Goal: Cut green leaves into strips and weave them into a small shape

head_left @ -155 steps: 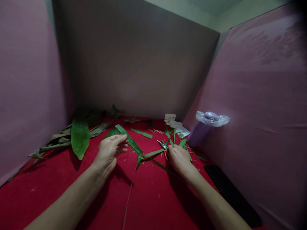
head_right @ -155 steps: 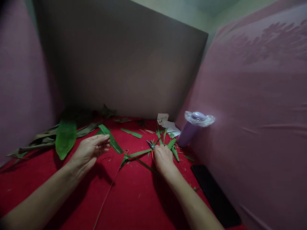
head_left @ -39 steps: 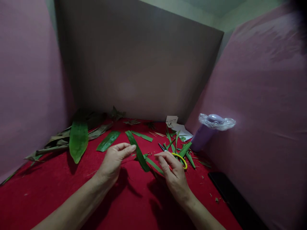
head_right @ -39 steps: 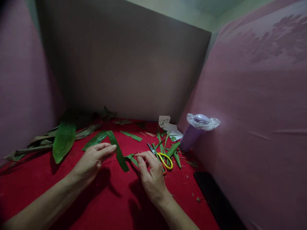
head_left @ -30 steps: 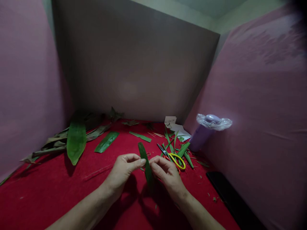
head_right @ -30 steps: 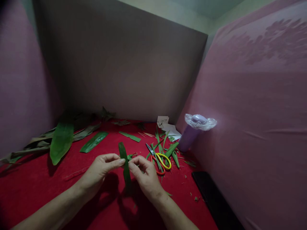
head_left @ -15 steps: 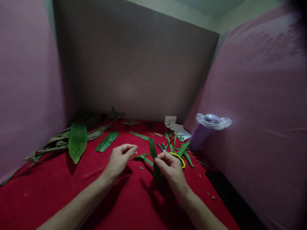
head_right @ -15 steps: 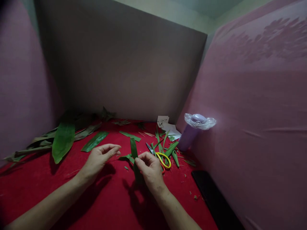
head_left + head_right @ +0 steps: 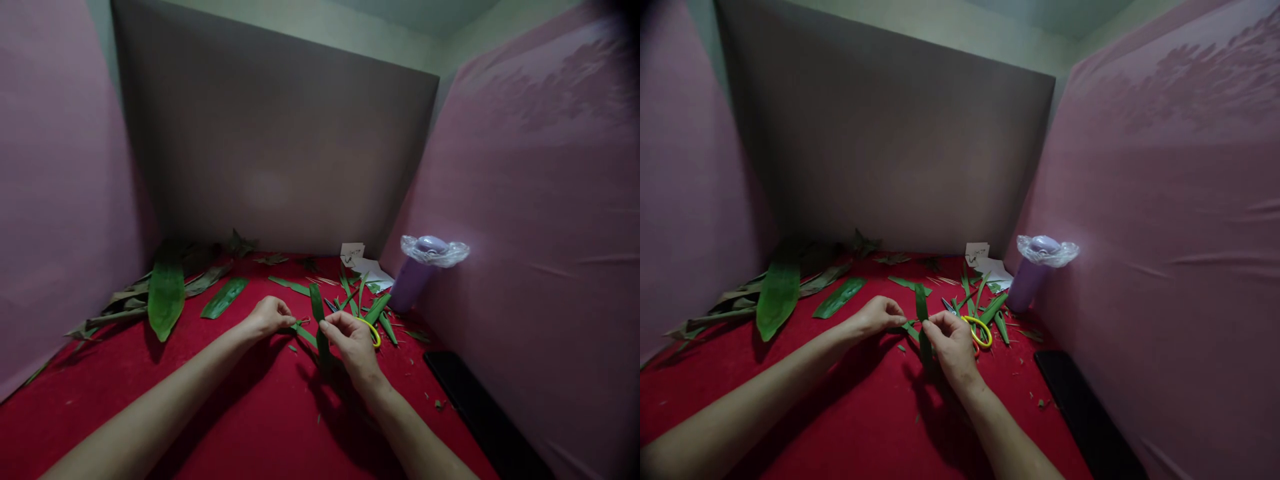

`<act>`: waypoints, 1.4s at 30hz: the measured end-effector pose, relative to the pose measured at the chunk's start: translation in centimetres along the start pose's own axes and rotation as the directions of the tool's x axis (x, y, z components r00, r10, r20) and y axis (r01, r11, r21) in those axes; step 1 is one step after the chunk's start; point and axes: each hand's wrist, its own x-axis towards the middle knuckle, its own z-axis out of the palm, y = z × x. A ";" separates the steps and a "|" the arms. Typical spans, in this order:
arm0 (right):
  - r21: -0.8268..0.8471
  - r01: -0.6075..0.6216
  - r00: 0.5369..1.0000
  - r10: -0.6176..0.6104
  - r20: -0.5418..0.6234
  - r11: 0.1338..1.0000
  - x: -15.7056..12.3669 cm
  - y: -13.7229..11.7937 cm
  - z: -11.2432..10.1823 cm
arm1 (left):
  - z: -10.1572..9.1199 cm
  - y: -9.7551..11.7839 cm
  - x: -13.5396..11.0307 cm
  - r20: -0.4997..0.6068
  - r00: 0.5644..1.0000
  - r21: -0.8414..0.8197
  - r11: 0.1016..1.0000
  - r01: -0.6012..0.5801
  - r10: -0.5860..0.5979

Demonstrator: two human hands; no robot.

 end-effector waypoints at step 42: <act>-0.162 0.011 0.984 0.018 0.180 0.987 2.0 -3.9 0.6 | -1.4 1.2 -9.6 0.210 0.977 -0.653 0.749 0.116 0.032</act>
